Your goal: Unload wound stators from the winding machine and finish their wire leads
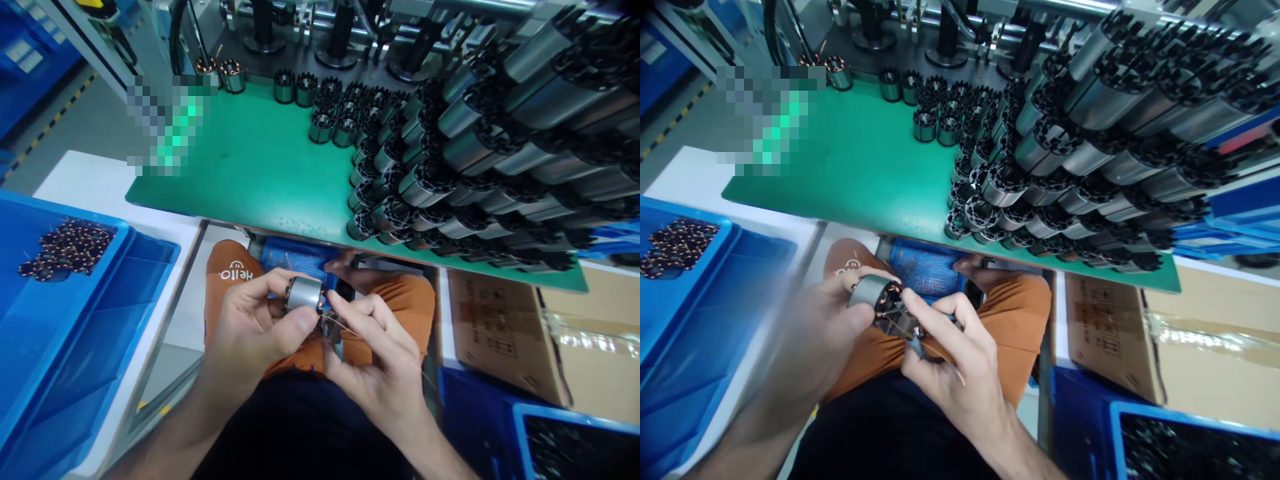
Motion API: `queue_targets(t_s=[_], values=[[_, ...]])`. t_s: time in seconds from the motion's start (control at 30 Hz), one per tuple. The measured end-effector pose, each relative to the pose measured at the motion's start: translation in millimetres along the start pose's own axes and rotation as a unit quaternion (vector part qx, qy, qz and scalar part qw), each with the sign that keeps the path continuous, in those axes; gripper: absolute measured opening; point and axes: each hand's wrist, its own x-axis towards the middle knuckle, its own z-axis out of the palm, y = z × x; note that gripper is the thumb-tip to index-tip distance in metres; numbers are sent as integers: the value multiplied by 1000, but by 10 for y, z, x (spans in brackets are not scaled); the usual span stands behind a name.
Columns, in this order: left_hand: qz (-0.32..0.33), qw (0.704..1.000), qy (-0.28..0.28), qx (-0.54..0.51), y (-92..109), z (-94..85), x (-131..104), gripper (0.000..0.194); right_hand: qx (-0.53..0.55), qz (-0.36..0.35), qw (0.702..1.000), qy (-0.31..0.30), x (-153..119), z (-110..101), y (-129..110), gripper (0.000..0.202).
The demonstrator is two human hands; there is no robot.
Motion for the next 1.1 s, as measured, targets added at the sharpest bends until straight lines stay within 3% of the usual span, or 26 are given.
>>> queue_targets(t_s=[0.23,0.87,0.97,1.1], values=[[10,999,12,-44,-3,78,-6,12,14,3,1000,0,15,1,-2,81],[9,997,1,-72,-101,78,-38,16,54,23,998,-28,-6,-35,69,81],[19,997,12,-71,-163,70,-13,17,61,30,997,-33,-2,-17,111,80],[37,995,66,-57,-351,-4,102,21,83,56,993,-58,0,83,319,76]])
